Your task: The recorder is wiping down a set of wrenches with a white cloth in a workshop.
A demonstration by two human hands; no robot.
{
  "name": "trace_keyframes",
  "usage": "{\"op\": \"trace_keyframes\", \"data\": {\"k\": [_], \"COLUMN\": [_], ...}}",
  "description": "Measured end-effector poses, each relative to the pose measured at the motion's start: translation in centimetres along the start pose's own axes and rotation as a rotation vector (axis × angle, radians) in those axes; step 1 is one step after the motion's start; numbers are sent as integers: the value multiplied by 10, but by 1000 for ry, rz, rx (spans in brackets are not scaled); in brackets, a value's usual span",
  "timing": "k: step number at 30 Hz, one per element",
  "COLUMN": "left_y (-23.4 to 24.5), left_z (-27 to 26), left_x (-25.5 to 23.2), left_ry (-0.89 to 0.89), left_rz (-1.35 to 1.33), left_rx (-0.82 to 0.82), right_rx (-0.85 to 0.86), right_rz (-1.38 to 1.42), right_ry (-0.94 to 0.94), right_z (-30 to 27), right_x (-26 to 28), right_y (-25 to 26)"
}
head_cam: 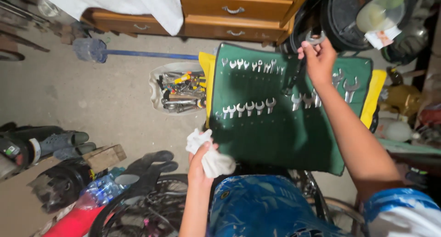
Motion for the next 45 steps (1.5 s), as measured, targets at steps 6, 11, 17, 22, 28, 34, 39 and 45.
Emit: {"op": "trace_keyframes", "data": {"k": [6, 11, 17, 22, 28, 34, 39, 45], "left_y": [-124, -154, -207, -210, -168, -168, -158, -151], "left_z": [-39, -47, -74, -37, 7, -31, -29, -31], "left_x": [-61, -75, -53, 18, 61, 20, 21, 27], "left_ry": [-24, -55, 342, 497, 499, 339, 387, 427], "left_rz": [-281, -284, -372, -445, -184, 85, 12, 136], "left_rx": [541, 809, 1024, 933, 862, 880, 879, 969], "right_rx": [94, 18, 268, 397, 247, 65, -19, -128], "right_rz": [-66, 430, 766, 814, 777, 735, 717, 615], "right_ry": [101, -175, -201, -194, -196, -187, -202, -240], "right_z": [-52, -137, -180, -205, -227, -243, -251, -239], "right_x": [157, 208, 289, 365, 339, 306, 296, 278], "right_y": [-13, -19, -54, -84, -71, -59, -58, -69]}}
Point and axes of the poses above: each hand's wrist, its own z-axis towards the middle knuckle, its own y-axis out of the back of the hand, x = y × z, the point moved 5 cm from there along z, towards the middle knuckle, and after that the axes turned 5 degrees about x, right-handed, at the moved point
